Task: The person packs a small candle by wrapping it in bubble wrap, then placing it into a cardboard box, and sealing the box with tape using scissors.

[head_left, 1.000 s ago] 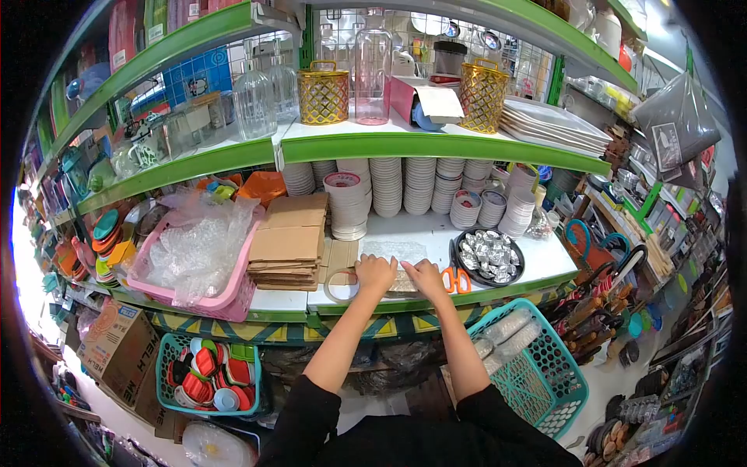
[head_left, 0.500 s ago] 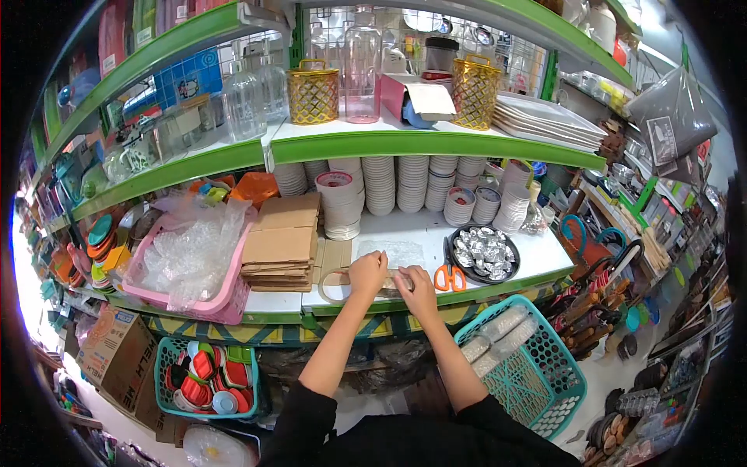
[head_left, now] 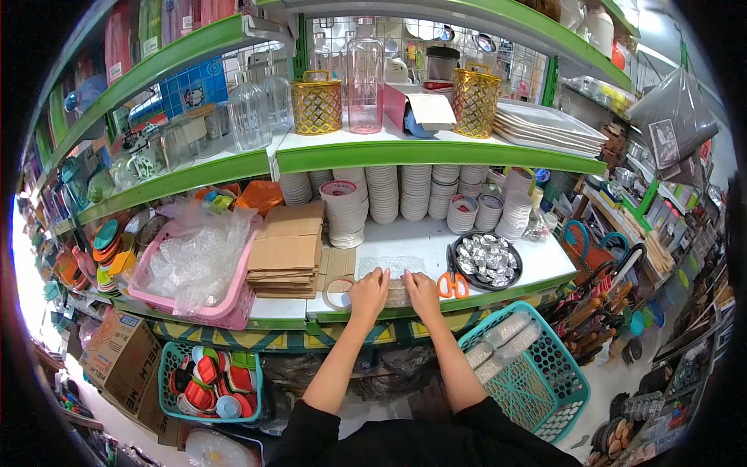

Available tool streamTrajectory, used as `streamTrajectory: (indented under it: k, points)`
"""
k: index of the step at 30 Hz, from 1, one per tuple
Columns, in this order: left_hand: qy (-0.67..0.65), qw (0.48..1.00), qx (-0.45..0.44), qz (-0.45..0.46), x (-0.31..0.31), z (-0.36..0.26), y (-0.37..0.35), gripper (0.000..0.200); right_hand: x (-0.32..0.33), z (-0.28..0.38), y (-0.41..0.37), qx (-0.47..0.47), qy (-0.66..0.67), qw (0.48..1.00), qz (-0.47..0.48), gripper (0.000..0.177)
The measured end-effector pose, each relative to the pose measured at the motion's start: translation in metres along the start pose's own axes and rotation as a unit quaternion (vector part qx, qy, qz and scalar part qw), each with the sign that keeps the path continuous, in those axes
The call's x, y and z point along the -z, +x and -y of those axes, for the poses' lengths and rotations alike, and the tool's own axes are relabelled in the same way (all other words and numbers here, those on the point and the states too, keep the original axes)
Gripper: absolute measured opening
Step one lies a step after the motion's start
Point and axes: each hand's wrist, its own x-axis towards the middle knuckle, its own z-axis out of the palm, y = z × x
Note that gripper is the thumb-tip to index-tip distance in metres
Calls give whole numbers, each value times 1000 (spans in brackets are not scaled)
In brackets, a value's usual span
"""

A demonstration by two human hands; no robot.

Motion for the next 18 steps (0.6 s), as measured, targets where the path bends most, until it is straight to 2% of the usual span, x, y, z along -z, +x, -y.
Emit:
streamTrajectory:
  k: [1,5,7,8,10,11,13,18]
  points:
    - [10,1000,19,-1,-1,0,1,34,-1,-1,2,-31,8,999,15,42]
    - [59,996,68,25,-3,3,14,44,-7,-3,13,-69,-7,997,13,47]
    - [85,994,57,29,-9,10,20,44,-12,-5,19,-132,-109,985,27,43]
    - [112,992,47,34,-11,13,23,45,-13,-7,21,-131,-110,985,26,43]
    - [133,988,55,47,-20,22,29,45,-17,-13,25,71,-125,984,-103,32]
    - [154,984,65,62,-25,27,32,46,-19,-16,26,72,-125,984,-103,32]
    - [150,983,73,70,-38,40,36,47,-18,-13,28,87,-64,990,-90,20]
    - [110,979,133,109,-29,30,41,44,-11,-11,11,54,28,996,-59,16]
